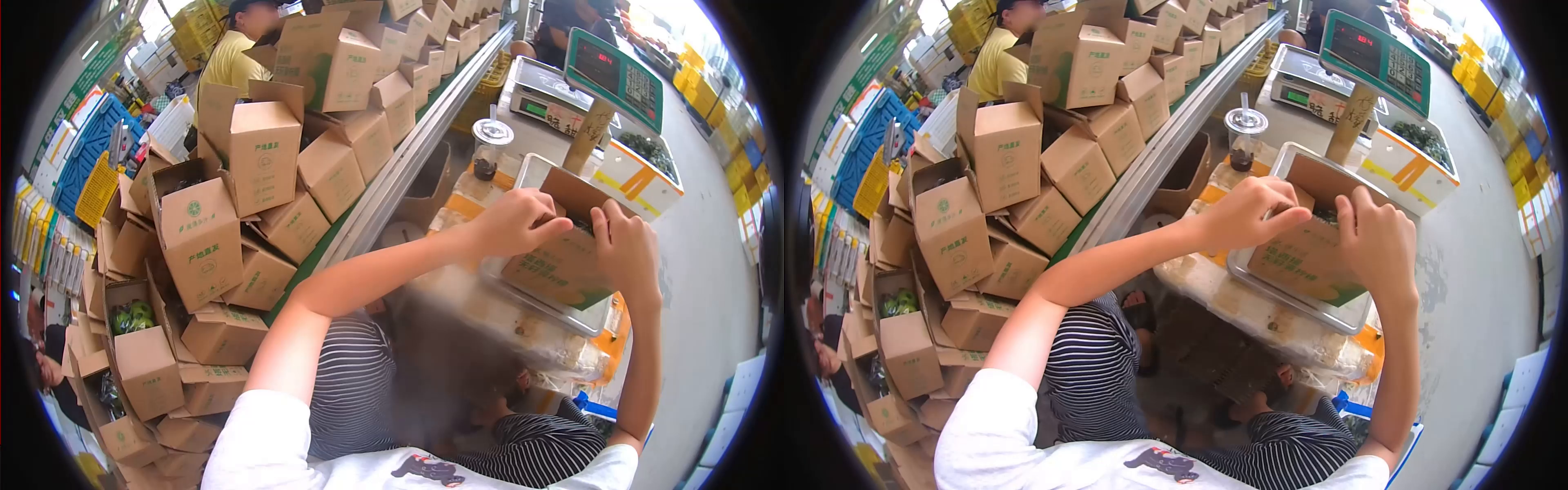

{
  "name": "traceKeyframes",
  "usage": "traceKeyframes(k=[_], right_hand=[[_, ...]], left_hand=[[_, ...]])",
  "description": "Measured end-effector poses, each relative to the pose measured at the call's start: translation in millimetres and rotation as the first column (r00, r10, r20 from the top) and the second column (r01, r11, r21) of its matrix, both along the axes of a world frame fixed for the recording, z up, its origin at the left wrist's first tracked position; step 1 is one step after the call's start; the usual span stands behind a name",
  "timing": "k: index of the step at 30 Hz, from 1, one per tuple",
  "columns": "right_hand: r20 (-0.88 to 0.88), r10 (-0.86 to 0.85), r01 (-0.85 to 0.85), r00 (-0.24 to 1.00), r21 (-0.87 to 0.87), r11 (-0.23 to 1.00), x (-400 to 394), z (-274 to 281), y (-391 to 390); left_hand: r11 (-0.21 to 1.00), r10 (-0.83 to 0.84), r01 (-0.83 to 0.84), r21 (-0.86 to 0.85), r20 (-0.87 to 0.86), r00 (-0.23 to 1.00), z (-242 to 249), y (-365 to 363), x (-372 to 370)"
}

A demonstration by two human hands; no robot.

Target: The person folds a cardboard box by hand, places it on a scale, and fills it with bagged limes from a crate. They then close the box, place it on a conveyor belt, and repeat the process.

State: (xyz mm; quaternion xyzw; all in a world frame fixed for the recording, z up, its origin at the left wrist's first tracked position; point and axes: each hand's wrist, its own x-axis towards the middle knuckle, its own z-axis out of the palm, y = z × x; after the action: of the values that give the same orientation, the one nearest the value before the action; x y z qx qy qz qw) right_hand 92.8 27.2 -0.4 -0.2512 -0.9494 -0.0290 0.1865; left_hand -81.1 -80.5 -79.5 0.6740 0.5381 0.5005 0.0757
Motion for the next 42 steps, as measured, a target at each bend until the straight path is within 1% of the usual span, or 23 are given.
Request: traceKeyframes(k=[3, 4, 5, 7, 8, 9, 11, 12, 15, 16, 19, 20, 23, 26, 27, 29, 30, 33, 34, 36, 38, 41, 42], right_hand=[[-0.086, -0.055, 0.057, 0.995, 0.019, 0.998, -8, -14, 21], [-0.113, -0.062, 0.066, 0.992, 0.038, 0.997, -10, -19, 26], [-0.141, -0.069, 0.077, 0.988, 0.054, 0.996, -12, -22, 30], [-0.216, -0.132, 0.122, 0.968, -0.058, 0.991, -16, -32, 34], [-0.247, -0.165, 0.140, 0.955, -0.116, 0.983, -17, -35, 34], [-0.281, -0.129, 0.141, 0.951, 0.022, 0.990, -18, -37, 35], [-0.333, -0.047, 0.150, 0.942, 0.291, 0.945, -19, -41, 35], [-0.302, -0.026, 0.109, 0.953, 0.262, 0.959, -17, -42, 35], [-0.290, 0.100, -0.033, 0.952, 0.225, 0.974, -14, -39, 40], [-0.291, 0.120, -0.066, 0.949, 0.187, 0.980, -14, -38, 37], [-0.229, 0.158, -0.145, 0.960, 0.073, 0.987, -8, -42, 28], [-0.193, 0.095, -0.104, 0.977, -0.035, 0.994, -6, -42, 25], [-0.174, 0.004, -0.061, 0.985, -0.321, 0.945, 0, -60, 29], [-0.013, -0.031, 0.026, 0.999, -0.272, 0.962, 13, -54, 23], [-0.064, -0.006, -0.011, 0.998, -0.268, 0.963, 15, -59, 28], [-0.149, 0.045, -0.082, 0.988, -0.253, 0.964, 27, -74, 50], [-0.220, 0.056, -0.121, 0.974, -0.298, 0.947, 30, -77, 54], [-0.327, 0.027, -0.191, 0.945, -0.481, 0.856, 46, -79, 56], [-0.381, 0.013, -0.204, 0.924, -0.467, 0.861, 52, -87, 63], [-0.433, -0.020, -0.232, 0.901, -0.520, 0.822, 59, -85, 58], [-0.457, -0.078, -0.239, 0.886, -0.595, 0.767, 68, -89, 62], [-0.505, -0.041, -0.160, 0.862, -0.347, 0.924, 68, -85, 52], [-0.513, -0.043, -0.155, 0.857, -0.336, 0.929, 67, -81, 51]], left_hand=[[0.991, 0.041, -0.010, -0.132, 0.235, 0.971, 8, 9, -4], [0.977, 0.067, -0.016, -0.212, 0.234, 0.970, 12, 14, -8], [0.974, 0.095, -0.038, -0.224, 0.249, 0.964, 8, 22, -11], [0.963, 0.155, -0.081, -0.256, 0.284, 0.946, -5, 30, -17], [0.949, 0.162, -0.040, -0.313, 0.373, 0.913, 5, 24, -13], [0.955, 0.253, -0.205, -0.213, 0.229, 0.940, 0, 25, -11], [0.883, 0.468, -0.466, 0.048, -0.033, 0.883, -8, 32, -2], [0.926, 0.357, -0.356, -0.128, -0.014, 0.934, -6, 34, -10], [0.943, 0.331, -0.332, 0.009, -0.082, 0.940, -8, 25, -11], [0.937, 0.348, -0.346, 0.041, -0.057, 0.936, -8, 23, -7], [0.985, 0.150, -0.150, -0.089, -0.015, 0.989, -9, 18, -6], [0.984, 0.176, -0.176, -0.033, 0.013, 0.984, -10, 16, -2], [0.982, 0.165, -0.170, -0.082, -0.064, 0.984, -14, 9, 1], [0.890, 0.447, -0.453, -0.046, -0.104, 0.888, -34, 15, 9], [0.866, 0.428, -0.414, -0.280, -0.012, 0.903, -32, 17, 8], [0.704, 0.448, -0.212, -0.677, 0.193, 0.873, -27, 20, 7], [0.682, 0.291, 0.105, -0.723, 0.401, 0.869, -23, 20, 6], [0.555, 0.217, 0.270, -0.787, 0.450, 0.866, 10, 16, 22], [0.555, 0.256, 0.245, -0.795, 0.443, 0.859, 23, 14, 30], [0.557, 0.338, 0.202, -0.806, 0.442, 0.831, 40, 8, 46], [0.618, 0.386, 0.109, -0.779, 0.421, 0.821, 28, 18, 58], [0.674, 0.464, -0.012, -0.739, 0.410, 0.785, 36, 6, 65], [0.673, 0.505, -0.063, -0.737, 0.395, 0.768, 38, 0, 65]])
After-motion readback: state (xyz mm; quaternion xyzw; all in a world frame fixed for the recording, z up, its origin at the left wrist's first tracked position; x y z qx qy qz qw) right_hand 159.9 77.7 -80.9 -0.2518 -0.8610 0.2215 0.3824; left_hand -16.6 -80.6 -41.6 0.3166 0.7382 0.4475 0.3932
